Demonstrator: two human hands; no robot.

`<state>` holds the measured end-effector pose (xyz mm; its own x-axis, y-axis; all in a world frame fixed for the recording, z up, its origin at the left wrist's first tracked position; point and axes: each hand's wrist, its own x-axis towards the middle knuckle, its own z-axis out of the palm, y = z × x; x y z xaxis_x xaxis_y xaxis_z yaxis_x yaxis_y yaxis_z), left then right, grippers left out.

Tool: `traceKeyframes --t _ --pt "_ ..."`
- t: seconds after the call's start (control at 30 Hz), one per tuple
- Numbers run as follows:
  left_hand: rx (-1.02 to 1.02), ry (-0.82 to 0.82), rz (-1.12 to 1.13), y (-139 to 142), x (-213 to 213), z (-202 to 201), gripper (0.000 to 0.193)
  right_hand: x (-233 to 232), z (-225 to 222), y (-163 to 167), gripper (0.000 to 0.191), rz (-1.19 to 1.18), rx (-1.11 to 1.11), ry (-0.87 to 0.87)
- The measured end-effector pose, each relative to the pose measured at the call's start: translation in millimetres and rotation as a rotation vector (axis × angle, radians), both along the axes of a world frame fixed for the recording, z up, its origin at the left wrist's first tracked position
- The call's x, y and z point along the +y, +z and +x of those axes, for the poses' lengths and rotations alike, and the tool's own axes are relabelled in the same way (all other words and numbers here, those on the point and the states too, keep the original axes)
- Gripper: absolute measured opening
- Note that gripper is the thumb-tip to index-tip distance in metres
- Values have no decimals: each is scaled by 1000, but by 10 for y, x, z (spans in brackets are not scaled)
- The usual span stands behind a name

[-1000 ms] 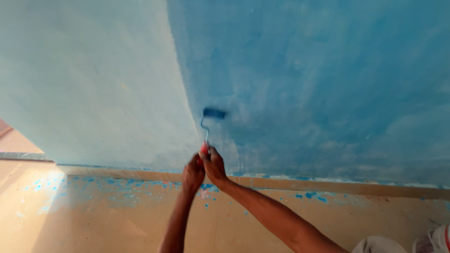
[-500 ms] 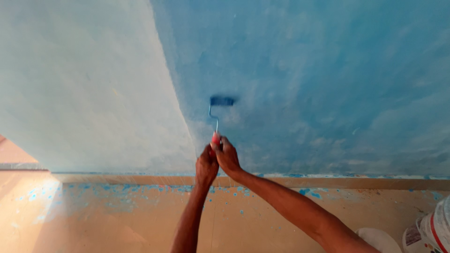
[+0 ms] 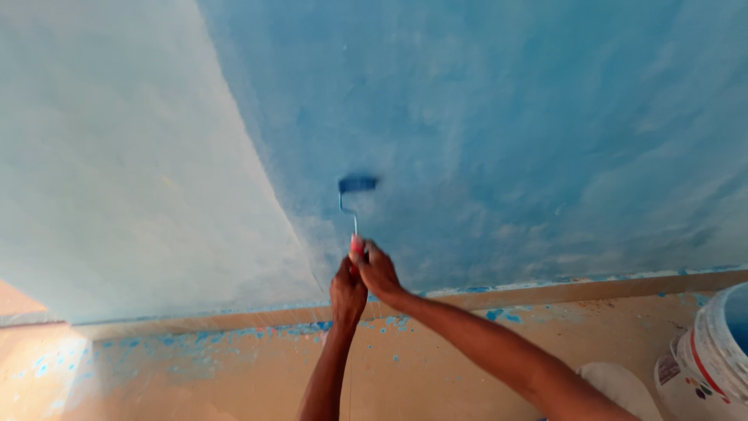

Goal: The person sits on the floor and paints a wall blue using a small paint roller, making repeated up-and-down strokes. They periodically dip the roller into a bucket of blue paint and work across different sections of the wall, covering unpainted patches.

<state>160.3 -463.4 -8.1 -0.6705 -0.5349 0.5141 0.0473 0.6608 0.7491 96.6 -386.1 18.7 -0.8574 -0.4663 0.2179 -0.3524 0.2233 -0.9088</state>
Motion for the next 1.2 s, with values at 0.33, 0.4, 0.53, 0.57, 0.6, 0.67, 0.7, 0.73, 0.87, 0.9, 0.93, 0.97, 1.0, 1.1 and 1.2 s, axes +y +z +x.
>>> traceKeyframes --t 0.33,0.4,0.53,0.57,0.6,0.67,0.7,0.73,0.87,0.9,0.93,0.97,1.0,1.1,1.2 --pt "-130 -64 -225 1047 -409 -184 41 -295 -338 648 33 -455 6 37" --pt "-178 -49 -167 1014 -312 -160 43 -227 -316 597 34 -479 -76 94" --pt "-221 12 -93 532 -11 63 44 7 -30 201 37 -260 -154 35" --pt "-223 8 -94 425 35 106 42 57 30 107 38 -234 -163 31" --pt "-218 7 -97 357 63 106 40 88 42 58 39 -210 -163 29" --pt "-198 -6 -107 324 60 39 39 122 -22 44 40 -238 -125 26" --pt "-190 -15 -112 356 37 -34 40 112 -104 85 41 -288 -91 26" --pt "-179 -21 -114 407 10 -121 41 109 -201 139 41 -334 -55 30" --pt "-150 -44 -107 501 42 -360 41 173 -457 244 41 -343 -59 29" --pt "-224 -32 -10 446 103 -364 39 217 -457 200 41 -277 -39 4" --pt "-300 -22 86 364 174 -348 37 269 -433 130 42 -213 -20 -22" --pt "-235 -22 67 242 276 -295 35 335 -397 43 42 -150 -63 -9" --pt "-173 -22 47 109 382 -212 33 410 -324 -71 41 -89 -109 5" --pt "-66 -54 -32 -101 577 -94 30 552 -168 -320 42 -67 -99 -3" --pt "-78 -53 -7 56 557 -164 40 546 -300 -233 41 -189 61 -23"
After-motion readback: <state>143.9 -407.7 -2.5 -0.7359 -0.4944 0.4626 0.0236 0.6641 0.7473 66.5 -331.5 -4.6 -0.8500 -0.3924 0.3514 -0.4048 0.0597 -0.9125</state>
